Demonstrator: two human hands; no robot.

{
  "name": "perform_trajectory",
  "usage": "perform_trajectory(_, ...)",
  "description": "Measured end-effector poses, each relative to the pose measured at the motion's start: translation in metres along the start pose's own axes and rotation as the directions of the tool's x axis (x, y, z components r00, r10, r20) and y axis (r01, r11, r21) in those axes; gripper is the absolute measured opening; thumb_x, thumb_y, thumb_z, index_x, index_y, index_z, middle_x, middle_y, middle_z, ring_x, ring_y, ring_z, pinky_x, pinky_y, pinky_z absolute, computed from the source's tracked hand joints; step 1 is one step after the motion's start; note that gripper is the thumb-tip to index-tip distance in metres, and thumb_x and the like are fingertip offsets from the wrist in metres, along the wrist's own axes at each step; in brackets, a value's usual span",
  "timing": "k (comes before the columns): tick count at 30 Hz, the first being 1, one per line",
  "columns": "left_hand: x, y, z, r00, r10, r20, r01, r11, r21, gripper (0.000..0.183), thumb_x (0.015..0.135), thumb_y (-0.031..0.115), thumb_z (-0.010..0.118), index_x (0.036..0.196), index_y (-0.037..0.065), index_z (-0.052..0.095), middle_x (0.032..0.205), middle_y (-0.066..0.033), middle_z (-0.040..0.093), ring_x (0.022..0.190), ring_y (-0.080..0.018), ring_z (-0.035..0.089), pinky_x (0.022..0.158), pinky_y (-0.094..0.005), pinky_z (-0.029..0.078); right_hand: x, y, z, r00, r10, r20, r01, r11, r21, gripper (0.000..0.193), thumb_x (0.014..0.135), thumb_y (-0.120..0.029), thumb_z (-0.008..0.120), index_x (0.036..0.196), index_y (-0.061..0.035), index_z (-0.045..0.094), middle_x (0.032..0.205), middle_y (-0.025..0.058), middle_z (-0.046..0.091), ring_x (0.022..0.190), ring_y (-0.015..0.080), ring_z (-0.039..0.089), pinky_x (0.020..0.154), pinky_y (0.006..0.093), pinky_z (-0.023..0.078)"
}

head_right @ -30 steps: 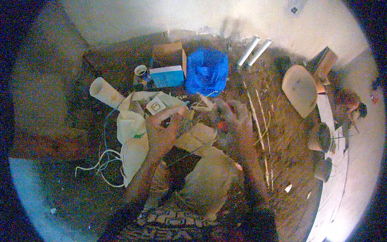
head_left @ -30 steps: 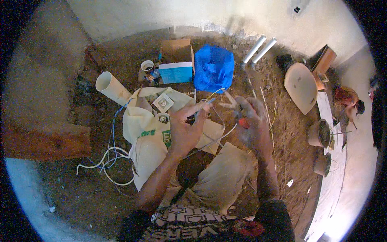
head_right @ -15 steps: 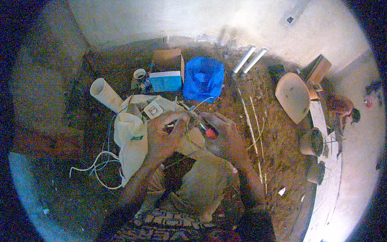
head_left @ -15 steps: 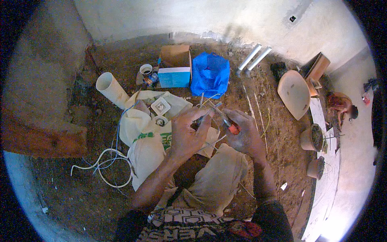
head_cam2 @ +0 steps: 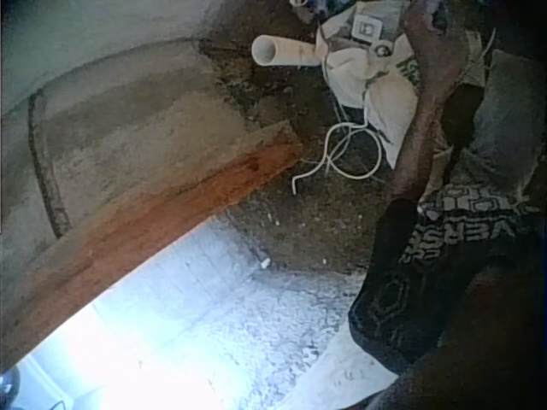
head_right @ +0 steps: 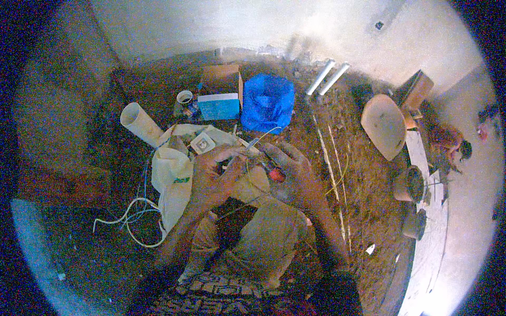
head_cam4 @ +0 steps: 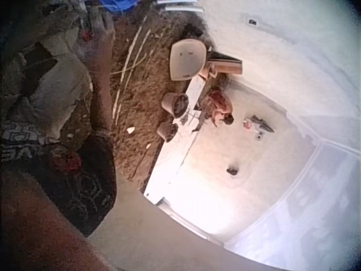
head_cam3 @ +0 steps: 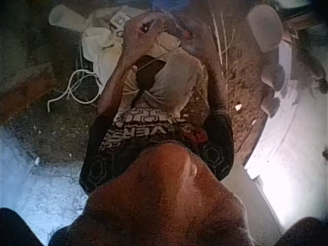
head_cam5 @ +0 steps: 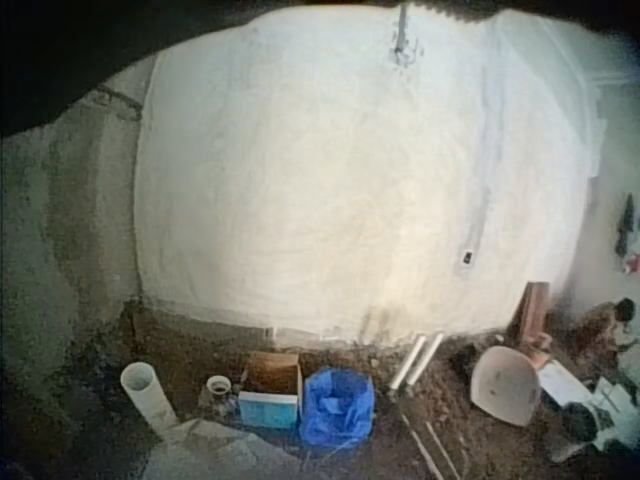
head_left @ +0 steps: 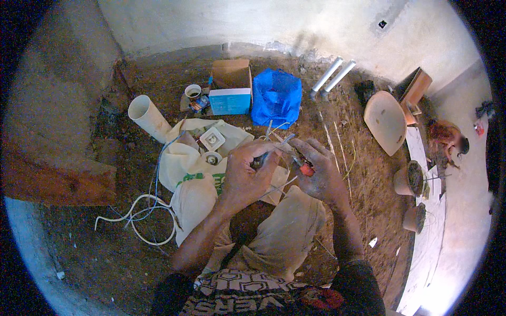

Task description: The person sits on the floor and repairs electrical wires. They strip the insulation from the wire ends using a knife, twist the exposed strands together, and then wrap the connection with electrical tape. The person uses pliers to secure the twisted wires before taping.

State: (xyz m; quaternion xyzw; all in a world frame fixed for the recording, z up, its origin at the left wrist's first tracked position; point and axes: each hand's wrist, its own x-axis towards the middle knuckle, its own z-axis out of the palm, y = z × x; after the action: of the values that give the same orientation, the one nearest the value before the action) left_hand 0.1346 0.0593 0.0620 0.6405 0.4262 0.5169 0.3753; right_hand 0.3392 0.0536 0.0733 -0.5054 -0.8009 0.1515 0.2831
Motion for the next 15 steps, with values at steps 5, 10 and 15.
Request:
perform_trajectory(5,-0.0012,0.0099,-0.0049,0.999,-0.021,0.04,0.021,1.0,-0.008,0.016,0.088,0.007,0.066,0.102,0.0,0.072,0.09,-0.0116,0.072,0.08,-0.0189,0.066,0.072,-0.0318,0.05,0.0046,-0.0071,-0.0038,0.997,-0.067,-0.036,0.066,0.997,-0.025,0.056,0.067,-0.001,0.076,0.121,0.0016,0.062,0.111,0.0204,0.063,0.099,0.0366,0.065,0.085,0.0406,0.053)
perform_trajectory(10,-0.0024,0.0062,-0.0005,0.996,0.091,0.02,-0.089,0.992,-0.092,0.018,0.089,0.005,0.063,0.104,0.0,0.072,0.084,-0.0096,0.069,0.071,-0.017,0.062,0.064,-0.0316,0.047,0.003,-0.0023,-0.0031,0.994,-0.095,-0.048,0.092,0.994,-0.058,0.054,0.067,-0.001,0.076,0.12,0.0015,0.062,0.112,0.0208,0.063,0.1,0.0377,0.064,0.085,0.0417,0.054)
perform_trajectory(15,-0.004,0.0098,-0.0069,0.995,0.051,0.085,-0.049,0.998,-0.03,0.021,0.089,0.004,0.062,0.107,0.001,0.071,0.085,-0.0101,0.068,0.074,-0.0179,0.062,0.068,-0.0318,0.049,0.0073,-0.0072,-0.0057,0.987,-0.154,-0.047,0.152,0.988,-0.039,0.053,0.068,-0.002,0.075,0.12,0.0008,0.062,0.112,0.0206,0.063,0.101,0.0377,0.064,0.086,0.0425,0.053)
